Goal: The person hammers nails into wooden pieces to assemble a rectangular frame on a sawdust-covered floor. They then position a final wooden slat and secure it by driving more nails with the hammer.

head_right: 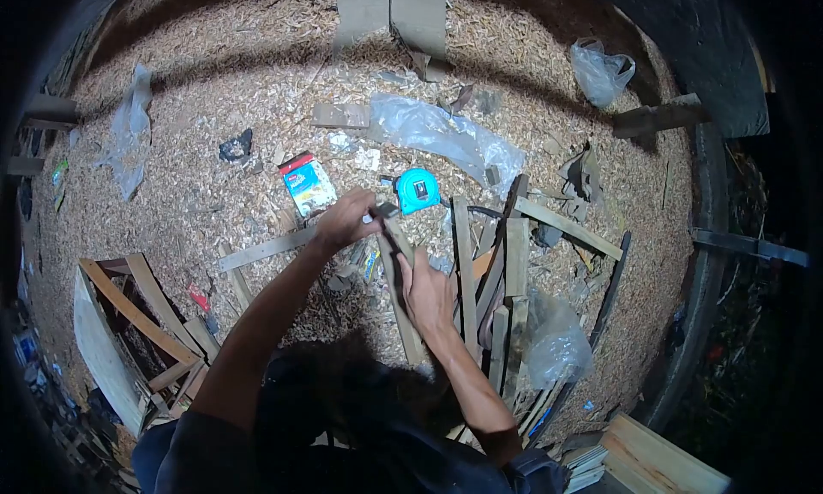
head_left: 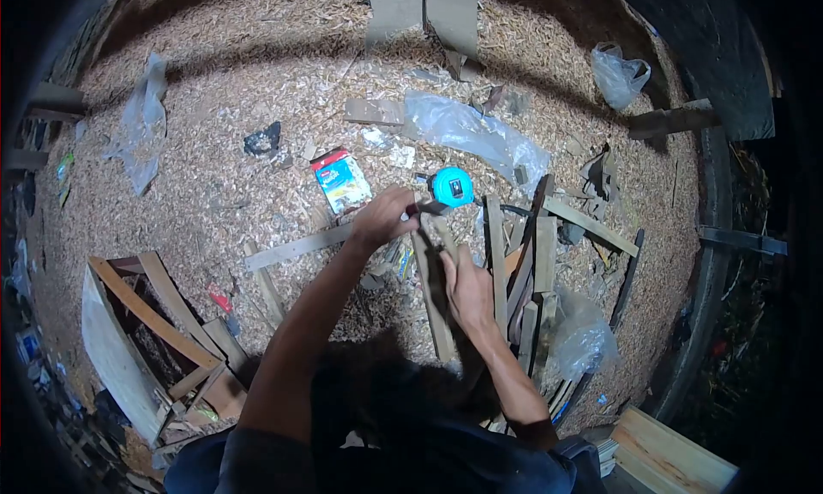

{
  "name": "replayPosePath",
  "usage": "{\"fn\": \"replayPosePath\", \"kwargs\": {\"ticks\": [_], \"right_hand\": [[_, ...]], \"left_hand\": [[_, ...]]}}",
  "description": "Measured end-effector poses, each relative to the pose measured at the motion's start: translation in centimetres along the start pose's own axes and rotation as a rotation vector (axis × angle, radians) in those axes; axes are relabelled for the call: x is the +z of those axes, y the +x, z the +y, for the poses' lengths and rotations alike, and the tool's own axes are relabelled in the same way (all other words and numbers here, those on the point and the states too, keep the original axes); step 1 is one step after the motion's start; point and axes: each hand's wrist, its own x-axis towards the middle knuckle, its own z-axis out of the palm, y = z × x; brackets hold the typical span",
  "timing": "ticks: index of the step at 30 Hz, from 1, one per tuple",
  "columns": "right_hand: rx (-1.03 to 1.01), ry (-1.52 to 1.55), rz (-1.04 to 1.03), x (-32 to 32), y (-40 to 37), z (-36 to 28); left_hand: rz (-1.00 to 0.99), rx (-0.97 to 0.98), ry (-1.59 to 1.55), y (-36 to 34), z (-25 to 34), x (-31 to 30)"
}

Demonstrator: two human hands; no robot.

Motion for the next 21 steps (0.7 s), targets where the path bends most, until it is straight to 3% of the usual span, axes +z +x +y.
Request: {"fn": "replayPosePath", "kwargs": {"ticks": [2, 4, 6, 9, 13, 18, 21], "right_hand": [[-0.006, 0.132, 0.082, -0.2, -0.5, -0.7], [0.079, -0.015, -0.014, 1.6, -0.5, 1.0], [0.034, -0.104, -0.005, 1.4, 0.3, 1.4], [0.005, 0.188, 0.171, -1.3, -0.1, -1.1], [-0.007, -0.108, 0.021, 1.6, 0.2, 1.0], [0.002, 0.171, 0.138, -0.3, -0.6, -0.6], [0.042, -0.118, -0.048, 1.6, 0.0, 1.0]], "left_hand": [[0.028, 0.007, 0.016, -0.1, -0.1, 0.2], [-0.005, 0.014, -0.002, 0.0, -0.1, 0.0], [0.005, -0.005, 0.011, 0.3, 0.1, 0.0], [0.0, -0.009, 0.001, -0.2, -0.2, 0.3], [-0.003, -0.016, -0.01, 0.2, 0.0, 0.1], [-0.009, -0.011, -0.01, 0.0, -0.1, 0.1], [-0.005, -0.005, -0.024, 0.1, -0.2, 0.1]]}}
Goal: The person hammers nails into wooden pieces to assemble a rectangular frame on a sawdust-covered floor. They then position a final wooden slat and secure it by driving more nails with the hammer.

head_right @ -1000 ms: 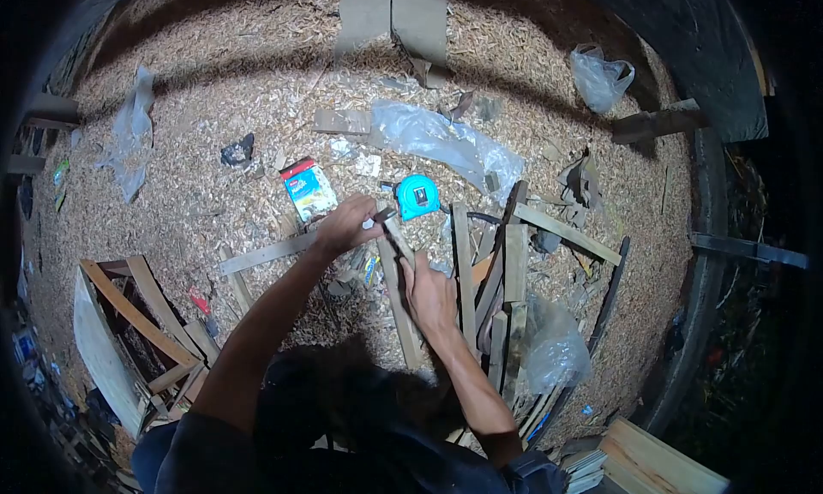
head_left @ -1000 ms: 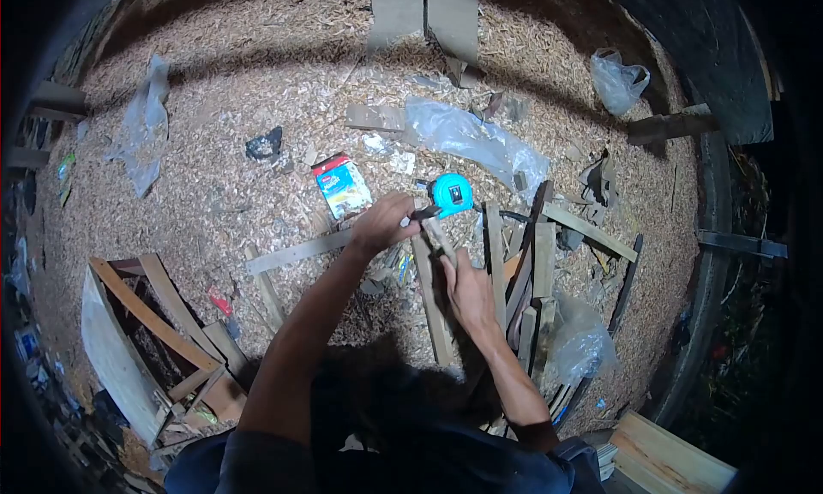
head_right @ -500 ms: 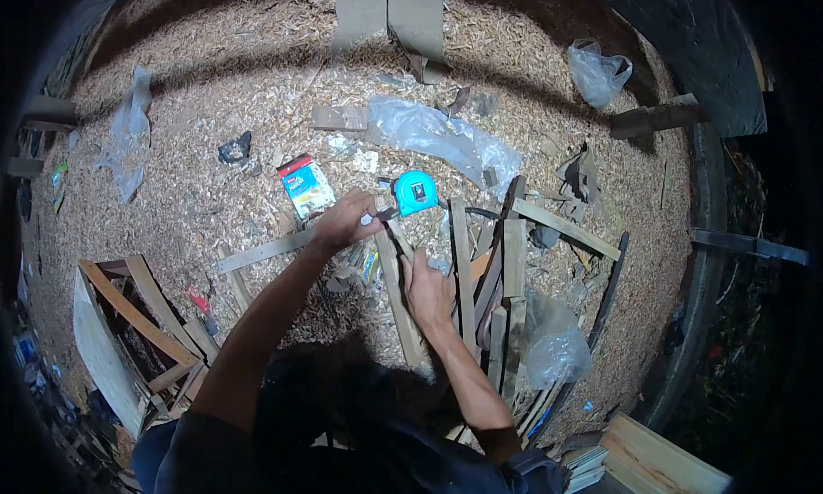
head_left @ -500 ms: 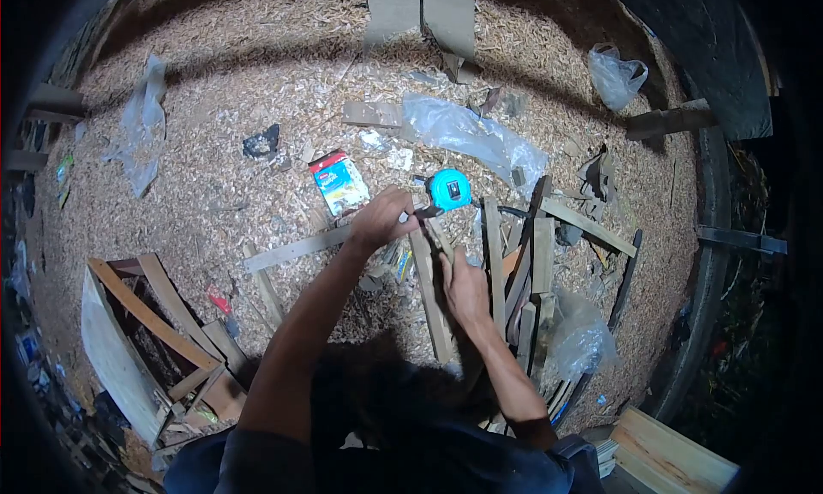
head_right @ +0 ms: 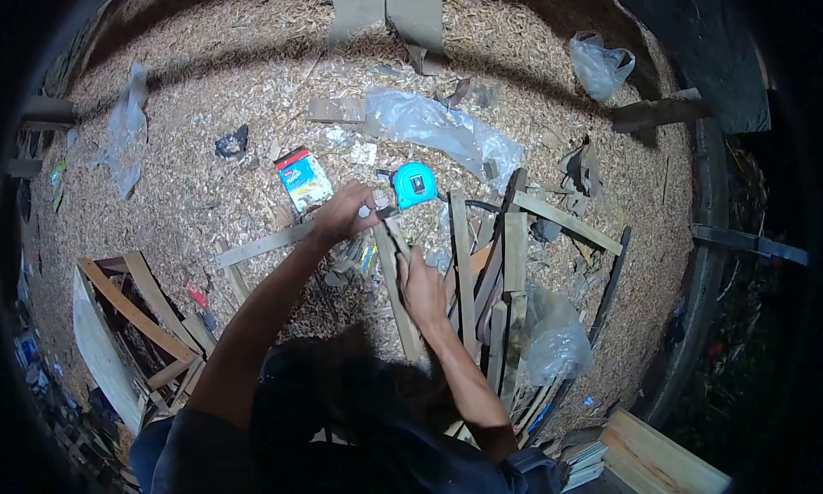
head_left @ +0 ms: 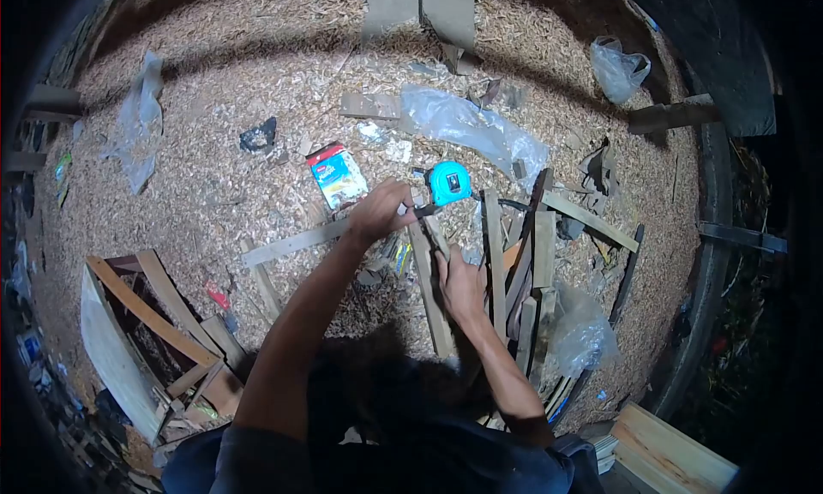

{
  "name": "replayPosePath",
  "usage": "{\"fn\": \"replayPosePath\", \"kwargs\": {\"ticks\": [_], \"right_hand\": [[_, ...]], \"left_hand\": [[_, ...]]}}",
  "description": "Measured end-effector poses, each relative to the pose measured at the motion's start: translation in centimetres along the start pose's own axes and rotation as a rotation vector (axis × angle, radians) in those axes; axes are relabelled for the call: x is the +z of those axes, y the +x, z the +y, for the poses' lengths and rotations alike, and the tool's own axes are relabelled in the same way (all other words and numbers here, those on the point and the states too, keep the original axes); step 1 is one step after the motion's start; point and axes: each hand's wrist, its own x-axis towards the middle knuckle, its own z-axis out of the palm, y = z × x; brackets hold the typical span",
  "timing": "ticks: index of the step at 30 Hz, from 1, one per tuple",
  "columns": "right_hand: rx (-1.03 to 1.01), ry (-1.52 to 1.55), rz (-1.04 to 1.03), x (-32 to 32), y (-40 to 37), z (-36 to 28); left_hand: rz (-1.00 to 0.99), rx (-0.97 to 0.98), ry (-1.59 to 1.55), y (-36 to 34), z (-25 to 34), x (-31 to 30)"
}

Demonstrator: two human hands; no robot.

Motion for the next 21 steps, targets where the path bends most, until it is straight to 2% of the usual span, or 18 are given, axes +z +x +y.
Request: {"fn": "replayPosePath", "kwargs": {"ticks": [3, 4, 5, 7, 9, 11, 13, 15, 17, 19, 21], "right_hand": [[0.03, 0.18, 0.082, -1.9, -0.8, -0.2], [0.096, 0.314, 0.143, -2.8, -1.4, -1.4], [0.096, 0.314, 0.143, -2.8, -1.5, -1.8], [-0.035, 0.383, 0.295, -2.7, -1.7, -2.2], [-0.063, 0.3, 0.265, -0.7, -0.8, -0.9], [0.05, 0.016, -0.012, -0.5, 0.4, -0.6], [0.052, 0.055, -0.022, -1.7, -0.1, -1.3], [-0.044, 0.382, 0.319, -2.4, -0.9, -2.4], [-0.091, 0.332, 0.378, -0.2, -0.8, -1.1], [0.04, 0.007, -0.014, -0.3, 0.2, -1.0], [0.075, 0.048, -0.047, -1.2, -0.7, -1.3]], "left_hand": [[-0.007, -0.03, 0.01, -0.3, 0.1, 0.0], [-0.004, -0.009, -0.005, -0.3, -0.1, 0.1], [0.006, 0.022, -0.015, 0.0, -0.3, 0.1], [0.024, 0.035, 0.007, 0.0, -0.3, 0.1], [-0.011, 0.031, 0.01, 0.1, -0.2, -0.1], [-0.011, 0.022, 0.018, 0.1, 0.1, -0.2], [-0.014, 0.002, 0.021, -0.1, 0.0, -0.2], [-0.024, 0.053, -0.041, 0.0, -0.5, 0.0], [0.029, 0.079, -0.035, -0.2, -0.6, 0.2], [-0.036, 0.062, -0.054, 0.1, -0.4, -0.4], [-0.027, 0.056, -0.045, -0.1, -1.0, 0.1]]}}
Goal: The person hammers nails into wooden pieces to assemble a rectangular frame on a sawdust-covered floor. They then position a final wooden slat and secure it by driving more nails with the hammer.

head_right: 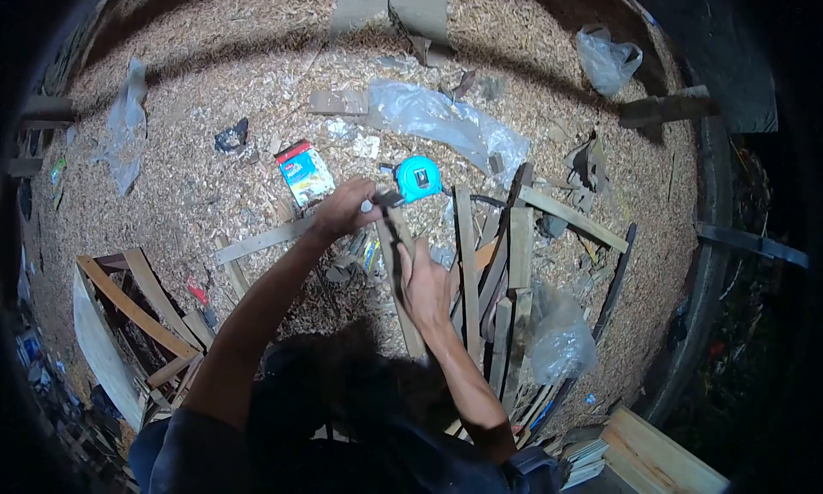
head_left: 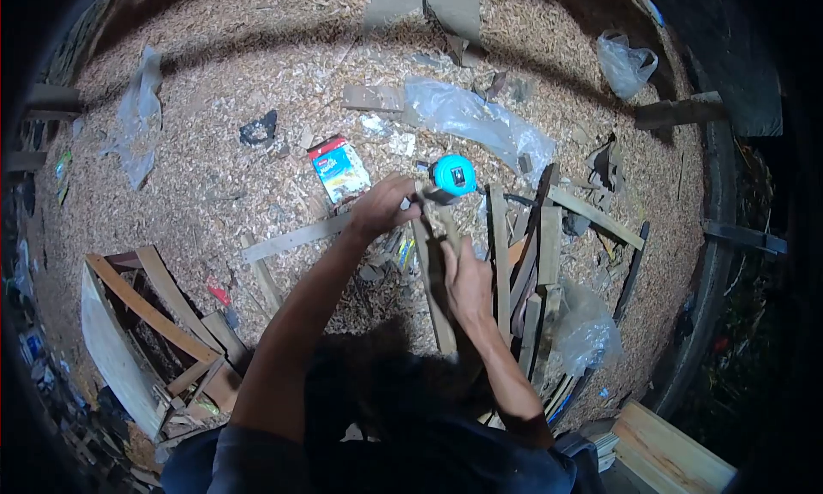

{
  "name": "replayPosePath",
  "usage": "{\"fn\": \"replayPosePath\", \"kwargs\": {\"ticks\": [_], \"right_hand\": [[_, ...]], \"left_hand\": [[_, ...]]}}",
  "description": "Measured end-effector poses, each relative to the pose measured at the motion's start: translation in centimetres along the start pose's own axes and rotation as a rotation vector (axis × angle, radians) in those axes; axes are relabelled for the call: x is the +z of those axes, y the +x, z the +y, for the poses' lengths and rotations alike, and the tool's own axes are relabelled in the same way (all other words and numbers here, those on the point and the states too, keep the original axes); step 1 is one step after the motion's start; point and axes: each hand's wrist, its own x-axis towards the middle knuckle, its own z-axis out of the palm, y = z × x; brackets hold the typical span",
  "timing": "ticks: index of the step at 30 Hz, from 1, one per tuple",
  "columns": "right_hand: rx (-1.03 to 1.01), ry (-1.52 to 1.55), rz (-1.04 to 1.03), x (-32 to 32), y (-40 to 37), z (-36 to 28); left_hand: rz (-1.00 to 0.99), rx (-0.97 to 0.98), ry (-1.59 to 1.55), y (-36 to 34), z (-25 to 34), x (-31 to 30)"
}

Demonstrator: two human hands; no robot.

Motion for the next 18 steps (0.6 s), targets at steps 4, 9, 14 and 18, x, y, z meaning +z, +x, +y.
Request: {"fn": "replayPosePath", "kwargs": {"ticks": [4, 9, 14, 18], "right_hand": [[-0.153, 0.37, 0.449, 0.9, -0.1, -0.1], [0.0, 0.158, 0.121, -0.6, 0.0, -0.3], [-0.032, -0.049, 0.042, 1.9, 0.9, 1.4], [-0.113, 0.344, 0.3, 0.0, -0.4, -0.4]], "left_hand": [[0.009, 0.0, -0.025, 0.1, 0.3, 0.0], [0.008, -0.023, -0.014, -0.2, 0.2, 0.1], [0.023, 0.004, -0.01, 0.4, 0.3, -0.2], [-0.004, -0.018, 0.015, 0.1, 0.4, -0.1]]}}
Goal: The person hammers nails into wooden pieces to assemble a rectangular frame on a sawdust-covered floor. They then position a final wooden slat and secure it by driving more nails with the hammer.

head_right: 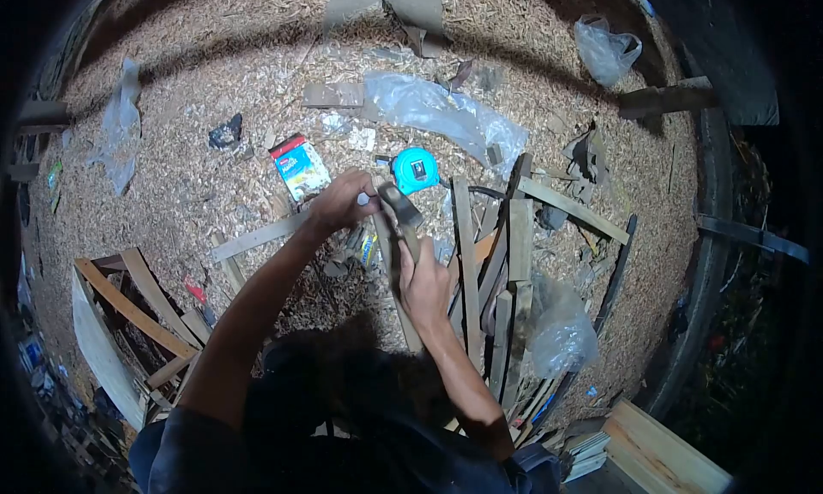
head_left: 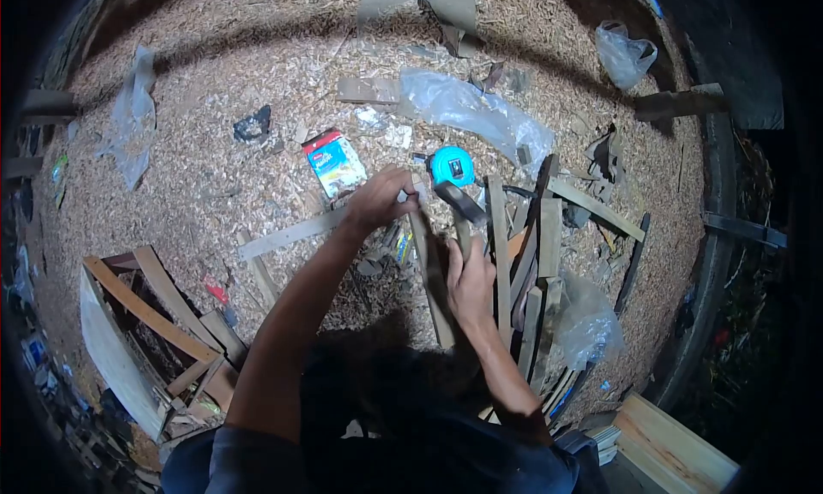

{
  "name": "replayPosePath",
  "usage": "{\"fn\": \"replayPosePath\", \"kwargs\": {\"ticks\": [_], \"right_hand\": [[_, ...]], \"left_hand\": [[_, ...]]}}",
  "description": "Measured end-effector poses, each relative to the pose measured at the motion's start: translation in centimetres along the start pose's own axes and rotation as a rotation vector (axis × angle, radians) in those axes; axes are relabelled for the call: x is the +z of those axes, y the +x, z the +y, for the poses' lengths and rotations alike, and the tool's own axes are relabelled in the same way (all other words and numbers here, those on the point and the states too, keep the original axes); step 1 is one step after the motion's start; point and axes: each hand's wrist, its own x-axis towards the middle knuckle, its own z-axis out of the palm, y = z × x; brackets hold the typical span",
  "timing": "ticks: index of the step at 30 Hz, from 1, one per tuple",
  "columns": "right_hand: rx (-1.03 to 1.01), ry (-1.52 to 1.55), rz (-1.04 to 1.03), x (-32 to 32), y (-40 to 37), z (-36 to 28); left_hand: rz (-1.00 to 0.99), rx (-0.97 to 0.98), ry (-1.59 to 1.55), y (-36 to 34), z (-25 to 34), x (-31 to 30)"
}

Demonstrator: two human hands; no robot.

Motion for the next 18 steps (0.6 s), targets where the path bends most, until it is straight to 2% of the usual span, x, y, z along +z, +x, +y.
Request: {"fn": "replayPosePath", "kwargs": {"ticks": [2, 4, 6, 8, 10, 11, 12, 13, 14, 16, 17, 18], "right_hand": [[-0.06, -0.034, 0.065, 1.0, -0.4, 1.0], [0.1, -0.264, -0.294, 1.3, 1.0, 0.9], [0.093, -0.209, -0.307, 0.1, 0.1, -0.4], [0.032, -0.055, -0.118, -0.8, 0.0, -1.8], [-0.043, -0.069, -0.064, -1.2, -0.1, -1.9], [0.026, -0.009, -0.051, -1.2, -0.2, -2.1], [0.094, 0.053, -0.037, -1.2, -0.2, -2.2], [0.101, 0.058, -0.037, -1.0, -0.3, -2.0], [0.094, 0.061, -0.026, -0.8, -0.5, -1.6], [-0.006, -0.022, -0.011, -0.6, -0.8, -0.7], [0.109, 0.004, -0.071, -0.6, -1.0, -0.6], [0.113, 0.001, -0.069, -0.7, -1.2, -0.5]], "left_hand": [[0.008, -0.013, 0.002, -0.1, -0.1, 0.1], [0.071, 0.072, 0.018, 0.4, -0.4, -0.1], [0.005, 0.029, 0.066, -0.1, -0.4, -0.2], [0.059, 0.059, 0.061, 0.2, -0.1, 0.2], [0.048, 0.005, 0.021, 0.7, 0.3, 0.2], [0.048, 0.012, 0.026, 0.7, 0.7, -0.1], [0.014, -0.075, -0.01, 0.8, 1.5, -0.7], [-0.018, -0.161, -0.046, 1.0, 2.1, -1.3], [-0.017, -0.148, -0.04, 1.0, 2.0, -1.2], [0.254, -0.186, 0.334, 0.5, 1.0, -0.1], [0.268, -0.274, 0.485, 0.3, 0.9, 0.6], [0.266, -0.274, 0.48, 0.7, 1.4, 0.8]]}}
